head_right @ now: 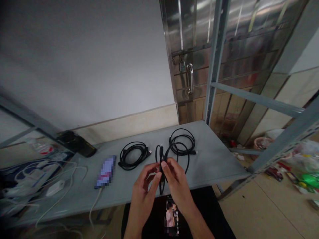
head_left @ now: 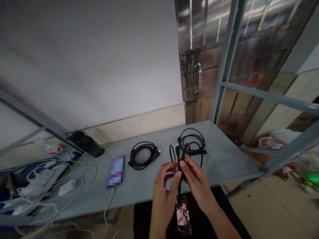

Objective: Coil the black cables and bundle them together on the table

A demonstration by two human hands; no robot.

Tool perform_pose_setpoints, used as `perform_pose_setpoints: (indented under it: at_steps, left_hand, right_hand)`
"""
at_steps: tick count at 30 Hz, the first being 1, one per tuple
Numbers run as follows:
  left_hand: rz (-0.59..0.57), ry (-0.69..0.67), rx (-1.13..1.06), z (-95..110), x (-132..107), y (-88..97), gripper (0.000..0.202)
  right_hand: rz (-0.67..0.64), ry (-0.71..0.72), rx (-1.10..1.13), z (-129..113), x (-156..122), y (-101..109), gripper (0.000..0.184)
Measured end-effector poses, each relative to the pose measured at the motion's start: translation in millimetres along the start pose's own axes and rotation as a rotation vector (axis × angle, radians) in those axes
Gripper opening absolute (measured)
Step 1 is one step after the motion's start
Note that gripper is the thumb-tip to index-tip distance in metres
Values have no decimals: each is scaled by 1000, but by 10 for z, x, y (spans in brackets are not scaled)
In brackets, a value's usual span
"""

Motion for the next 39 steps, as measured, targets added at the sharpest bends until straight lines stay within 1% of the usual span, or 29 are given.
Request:
perform_pose_setpoints:
  at_steps: [3, 7, 10, 11, 13, 16, 19, 22, 24, 26, 28, 30, 32, 34, 37, 39]
  left_hand:
    - [0, 36, -27, 16, -15, 13, 30]
    - [48, -33, -10, 97, -120, 57, 28]
    - [103, -53, 0, 52, -222, 112, 29]
    - [143, -58, -7, 21, -252, 148, 31]
    - [272, -61, -58, -58, -305, 260, 37]
    - [489, -49, -244, -181, -369, 459, 43]
    - [606, -16, -424, -250, -396, 616, 43]
    - [725, -41, -494, -228, -440, 803, 48]
    - [799, -102, -514, -184, -484, 934, 48]
    - [850, -165, -529, -139, -527, 1051, 46]
    - [904, -226, -530, -93, -580, 1170, 43]
    - [973, -293, -513, -41, -651, 1306, 41]
    - [1051, -342, -491, -7, -735, 1456, 41]
    - [1115, -363, -482, -6, -815, 1608, 41]
    - [1162, -368, -480, -41, -900, 1801, 37]
    - [1162, -366, -467, -65, -923, 1879, 35]
  right_hand:
    - [-72, -12, 28, 47, -29, 32, 49]
    - [-126, 0, 20, 9, -65, 37, 50]
    - [-142, -1, 46, 14, -87, 4, 49]
    - [-141, -6, 57, 31, -93, -4, 51]
    - [-118, -13, 53, 77, -104, 9, 56]
    - [-39, -35, -56, 159, -114, 120, 62]
    - [27, -13, -264, 192, -106, 277, 64]
    - [87, 39, -395, 197, -65, 436, 60]
    - [156, 72, -423, 195, -26, 568, 60]
    - [263, 111, -459, 168, 3, 743, 59]
    - [385, 137, -494, 123, 12, 956, 59]
    - [523, 140, -483, 72, -8, 1205, 62]
    - [679, 153, -385, 19, -59, 1464, 63]
    - [816, 182, -210, -13, -122, 1689, 59]
    - [932, 243, 75, -26, -187, 1912, 49]
    - [988, 276, 186, -37, -221, 2006, 43]
Point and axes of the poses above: each hand's wrist, its own x-axis towards the middle knuckle, its own y-axis out of the back of the hand, z = x × y, the point moved 7 cm from there along x, towards the middle knuckle, and after that the axes turned 15 degrees about -x, right-handed, at the moved point
